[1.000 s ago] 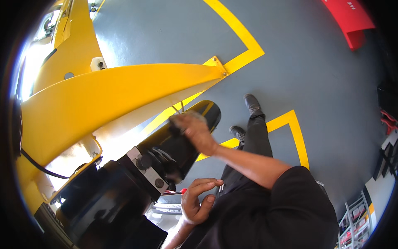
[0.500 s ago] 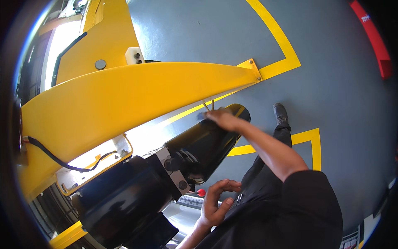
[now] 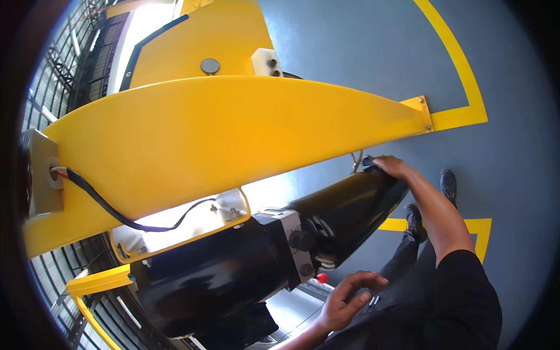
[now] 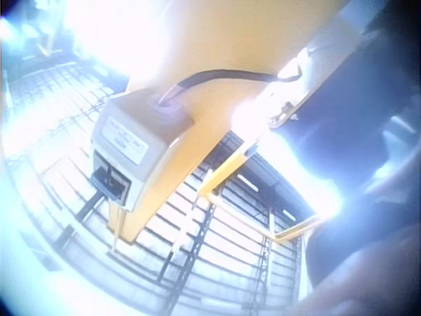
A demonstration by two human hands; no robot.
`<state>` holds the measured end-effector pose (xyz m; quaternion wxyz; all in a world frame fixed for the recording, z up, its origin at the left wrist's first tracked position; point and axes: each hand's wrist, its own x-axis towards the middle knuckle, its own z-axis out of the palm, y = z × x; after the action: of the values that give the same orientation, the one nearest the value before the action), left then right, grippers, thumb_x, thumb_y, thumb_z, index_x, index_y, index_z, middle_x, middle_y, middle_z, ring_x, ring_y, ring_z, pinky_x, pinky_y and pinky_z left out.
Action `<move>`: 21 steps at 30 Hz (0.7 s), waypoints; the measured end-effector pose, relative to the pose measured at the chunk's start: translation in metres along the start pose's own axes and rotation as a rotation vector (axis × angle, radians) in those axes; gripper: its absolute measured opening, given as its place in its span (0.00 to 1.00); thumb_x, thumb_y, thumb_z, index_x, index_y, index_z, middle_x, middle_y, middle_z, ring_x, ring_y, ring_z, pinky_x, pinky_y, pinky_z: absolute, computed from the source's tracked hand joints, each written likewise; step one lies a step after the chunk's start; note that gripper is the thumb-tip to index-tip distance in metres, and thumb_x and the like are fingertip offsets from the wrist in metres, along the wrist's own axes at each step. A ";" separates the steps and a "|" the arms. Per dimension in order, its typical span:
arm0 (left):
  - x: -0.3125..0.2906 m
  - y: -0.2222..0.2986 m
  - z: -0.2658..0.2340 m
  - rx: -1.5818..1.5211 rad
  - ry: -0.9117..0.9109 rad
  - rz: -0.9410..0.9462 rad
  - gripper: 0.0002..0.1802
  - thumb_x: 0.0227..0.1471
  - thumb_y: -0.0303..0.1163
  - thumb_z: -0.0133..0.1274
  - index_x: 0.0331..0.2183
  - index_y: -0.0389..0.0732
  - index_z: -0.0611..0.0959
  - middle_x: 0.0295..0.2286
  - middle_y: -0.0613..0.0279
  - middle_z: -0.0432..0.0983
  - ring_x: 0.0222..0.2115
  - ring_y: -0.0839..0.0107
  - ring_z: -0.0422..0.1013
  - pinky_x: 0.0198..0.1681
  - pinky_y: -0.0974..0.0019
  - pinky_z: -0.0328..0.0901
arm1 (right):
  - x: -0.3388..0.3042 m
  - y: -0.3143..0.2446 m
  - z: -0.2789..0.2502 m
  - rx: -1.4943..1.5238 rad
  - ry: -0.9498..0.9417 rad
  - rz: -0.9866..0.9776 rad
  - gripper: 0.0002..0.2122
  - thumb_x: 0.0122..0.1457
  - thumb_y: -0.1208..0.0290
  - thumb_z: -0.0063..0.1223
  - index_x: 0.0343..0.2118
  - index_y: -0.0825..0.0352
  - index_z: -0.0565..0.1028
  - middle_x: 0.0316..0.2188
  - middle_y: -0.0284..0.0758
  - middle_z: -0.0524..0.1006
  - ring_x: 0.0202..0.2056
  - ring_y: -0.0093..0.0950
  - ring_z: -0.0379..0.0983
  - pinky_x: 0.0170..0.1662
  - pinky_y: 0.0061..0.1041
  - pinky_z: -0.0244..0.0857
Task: The person wipes a blue machine and a yellow car lift with a cloth in a garage. They clean the machine's side and top, then move to the lift and wipe its arms, platform, and control box.
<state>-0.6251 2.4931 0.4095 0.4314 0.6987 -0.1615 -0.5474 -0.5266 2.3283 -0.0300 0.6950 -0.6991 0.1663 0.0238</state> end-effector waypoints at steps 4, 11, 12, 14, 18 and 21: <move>-0.013 -0.019 0.012 -0.070 -0.003 -0.015 0.24 0.69 0.38 0.45 0.59 0.34 0.68 0.52 0.48 0.73 0.56 0.59 0.70 0.63 0.55 0.62 | 0.013 0.033 -0.001 0.380 -0.150 0.575 0.28 0.71 0.47 0.34 0.59 0.67 0.73 0.57 0.43 0.76 0.56 0.35 0.72 0.64 0.35 0.59; -0.021 -0.009 0.006 -0.027 -0.109 0.044 0.28 0.70 0.43 0.43 0.61 0.32 0.67 0.55 0.48 0.72 0.57 0.59 0.69 0.63 0.56 0.60 | -0.005 -0.122 -0.011 0.152 -0.354 0.171 0.32 0.72 0.44 0.28 0.63 0.66 0.69 0.63 0.44 0.70 0.62 0.34 0.67 0.67 0.32 0.54; -0.022 -0.005 0.005 -0.021 -0.121 0.055 0.28 0.70 0.43 0.43 0.61 0.32 0.67 0.55 0.49 0.72 0.58 0.59 0.69 0.64 0.56 0.60 | -0.019 -0.155 -0.009 0.153 -0.318 0.053 0.31 0.72 0.44 0.29 0.62 0.66 0.70 0.62 0.44 0.71 0.61 0.38 0.68 0.66 0.33 0.54; -0.020 0.007 0.004 -0.012 -0.149 0.083 0.27 0.70 0.43 0.43 0.61 0.33 0.68 0.56 0.49 0.71 0.58 0.60 0.68 0.64 0.57 0.58 | -0.049 -0.213 -0.009 0.138 -0.246 -0.093 0.29 0.73 0.46 0.31 0.60 0.67 0.72 0.61 0.44 0.72 0.61 0.41 0.68 0.66 0.34 0.55; -0.026 0.025 0.003 0.105 -0.339 0.138 0.27 0.70 0.40 0.43 0.63 0.36 0.66 0.57 0.51 0.70 0.60 0.60 0.66 0.65 0.57 0.56 | -0.123 -0.294 -0.016 0.258 -0.024 -0.085 0.24 0.73 0.53 0.38 0.59 0.68 0.72 0.57 0.44 0.74 0.59 0.38 0.69 0.65 0.31 0.55; -0.042 0.027 -0.004 0.200 -0.476 0.118 0.25 0.70 0.38 0.44 0.62 0.37 0.67 0.59 0.52 0.69 0.63 0.60 0.63 0.65 0.56 0.57 | -0.157 -0.316 -0.028 0.312 0.128 -0.080 0.21 0.72 0.56 0.45 0.57 0.69 0.74 0.50 0.41 0.78 0.53 0.30 0.73 0.61 0.28 0.60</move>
<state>-0.6296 2.5084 0.4566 0.3412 0.5787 -0.3523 -0.6516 -0.5961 2.3252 0.3165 0.7834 -0.5889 0.1840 -0.0746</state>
